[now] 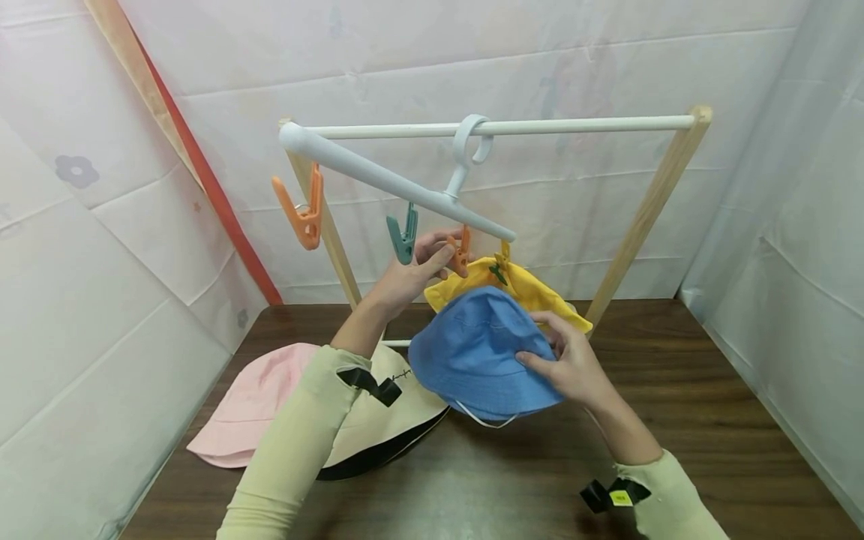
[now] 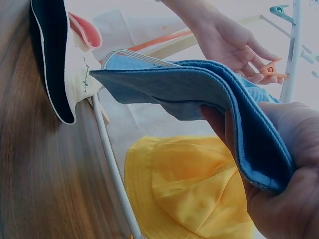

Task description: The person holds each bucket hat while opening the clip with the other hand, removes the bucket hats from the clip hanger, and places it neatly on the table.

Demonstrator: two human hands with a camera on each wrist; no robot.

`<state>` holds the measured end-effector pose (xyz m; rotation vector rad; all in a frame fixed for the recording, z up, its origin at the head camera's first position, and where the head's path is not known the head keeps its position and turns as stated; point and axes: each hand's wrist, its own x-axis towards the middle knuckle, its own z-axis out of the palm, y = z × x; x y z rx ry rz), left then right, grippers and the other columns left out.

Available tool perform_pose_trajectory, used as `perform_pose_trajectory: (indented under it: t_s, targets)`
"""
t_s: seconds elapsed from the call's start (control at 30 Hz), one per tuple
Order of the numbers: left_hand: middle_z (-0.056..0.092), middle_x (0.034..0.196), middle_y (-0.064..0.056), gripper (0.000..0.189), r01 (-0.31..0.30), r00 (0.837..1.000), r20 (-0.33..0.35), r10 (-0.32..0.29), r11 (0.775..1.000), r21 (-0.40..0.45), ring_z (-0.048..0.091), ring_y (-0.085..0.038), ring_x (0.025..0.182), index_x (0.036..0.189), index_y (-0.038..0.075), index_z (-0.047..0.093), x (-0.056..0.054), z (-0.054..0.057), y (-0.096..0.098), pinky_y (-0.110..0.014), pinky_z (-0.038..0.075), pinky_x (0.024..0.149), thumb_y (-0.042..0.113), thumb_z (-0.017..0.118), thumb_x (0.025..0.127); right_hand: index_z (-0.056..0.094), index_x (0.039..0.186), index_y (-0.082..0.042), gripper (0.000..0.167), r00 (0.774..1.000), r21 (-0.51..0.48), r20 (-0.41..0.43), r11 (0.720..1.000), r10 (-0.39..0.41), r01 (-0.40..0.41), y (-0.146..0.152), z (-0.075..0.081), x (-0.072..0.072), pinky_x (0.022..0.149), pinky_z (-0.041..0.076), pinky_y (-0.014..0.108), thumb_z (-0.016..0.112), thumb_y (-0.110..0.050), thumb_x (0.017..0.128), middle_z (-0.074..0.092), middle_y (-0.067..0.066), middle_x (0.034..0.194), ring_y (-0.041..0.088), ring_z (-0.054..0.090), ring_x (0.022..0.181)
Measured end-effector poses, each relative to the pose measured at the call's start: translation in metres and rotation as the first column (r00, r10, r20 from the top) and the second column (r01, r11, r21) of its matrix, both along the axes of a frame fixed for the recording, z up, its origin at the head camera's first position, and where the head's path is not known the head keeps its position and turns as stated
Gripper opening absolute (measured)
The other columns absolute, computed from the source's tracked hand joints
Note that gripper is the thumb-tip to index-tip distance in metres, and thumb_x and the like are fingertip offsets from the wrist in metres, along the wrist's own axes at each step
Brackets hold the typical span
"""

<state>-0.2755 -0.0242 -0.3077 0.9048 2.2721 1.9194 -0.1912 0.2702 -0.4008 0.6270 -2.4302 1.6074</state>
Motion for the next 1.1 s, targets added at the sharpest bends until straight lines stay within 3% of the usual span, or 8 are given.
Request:
perform_pose_trajectory:
  t_s: [0.07,0.23,0.5,0.7,0.93,1.1]
  targets:
    - [0.077,0.135,-0.028,0.044,-0.005,1.000,0.003,0.005,1.000,-0.002,0.075,-0.008,0.100,0.161,0.007,0.058,0.000,0.000,0.001,-0.054,0.052,0.099,0.021,0.054,0.119,0.065,0.142,0.002,0.054,1.000,-0.008,-0.003,1.000,0.009,-0.009,0.001,0.000,0.001,0.069,0.057,0.026,0.085,0.008,0.093,0.080,-0.008,0.102,0.006,0.069,0.077]
    - [0.078,0.130,-0.023,0.045,-0.020,1.000,0.005,0.020,1.000,-0.016,0.076,-0.010,0.101,0.161,0.009,0.059,0.000,0.000,0.001,-0.037,0.053,0.092,0.025,0.055,0.119,0.064,0.141,0.005,0.052,0.999,-0.021,-0.007,0.999,0.041,-0.041,0.002,0.001,0.002,0.068,0.058,0.025,0.084,0.009,0.093,0.077,-0.022,0.102,0.006,0.069,0.076]
    - [0.077,0.133,-0.022,0.047,-0.040,0.999,0.015,0.040,0.999,-0.024,0.076,-0.010,0.102,0.162,0.008,0.058,0.003,0.001,0.002,-0.037,0.053,0.092,0.027,0.053,0.119,0.062,0.140,0.004,0.052,0.996,-0.038,0.006,0.995,0.094,-0.094,0.004,0.000,0.002,0.077,0.063,0.023,0.083,0.010,0.093,0.077,-0.025,0.112,0.005,0.077,0.086]
    - [0.078,0.133,-0.025,0.047,-0.045,0.998,0.037,0.045,0.999,0.001,0.077,-0.008,0.097,0.160,0.007,0.060,0.005,0.001,0.003,-0.034,0.053,0.089,0.029,0.053,0.120,0.063,0.139,0.003,0.049,0.991,-0.042,0.003,0.991,0.131,-0.131,0.007,0.000,0.005,0.076,0.064,0.024,0.082,0.010,0.094,0.078,-0.026,0.114,0.006,0.079,0.085]
    - [0.079,0.126,-0.027,0.044,-0.047,0.998,0.050,0.046,0.999,0.007,0.078,-0.008,0.094,0.159,0.007,0.061,0.004,-0.001,0.003,-0.040,0.054,0.092,0.027,0.054,0.120,0.066,0.137,-0.005,0.049,0.986,-0.042,-0.006,0.985,0.165,-0.165,0.010,-0.003,0.006,0.078,0.064,0.023,0.082,0.012,0.094,0.079,-0.024,0.113,0.005,0.079,0.087]
    - [0.079,0.128,-0.028,0.044,-0.035,0.999,0.042,0.034,0.999,0.003,0.077,-0.009,0.094,0.159,0.006,0.060,0.004,-0.003,0.003,-0.032,0.053,0.089,0.023,0.056,0.118,0.066,0.139,-0.009,0.052,0.975,-0.044,-0.013,0.974,0.223,-0.223,0.012,-0.005,0.005,0.082,0.064,0.022,0.080,0.014,0.094,0.082,-0.022,0.113,0.004,0.081,0.092]
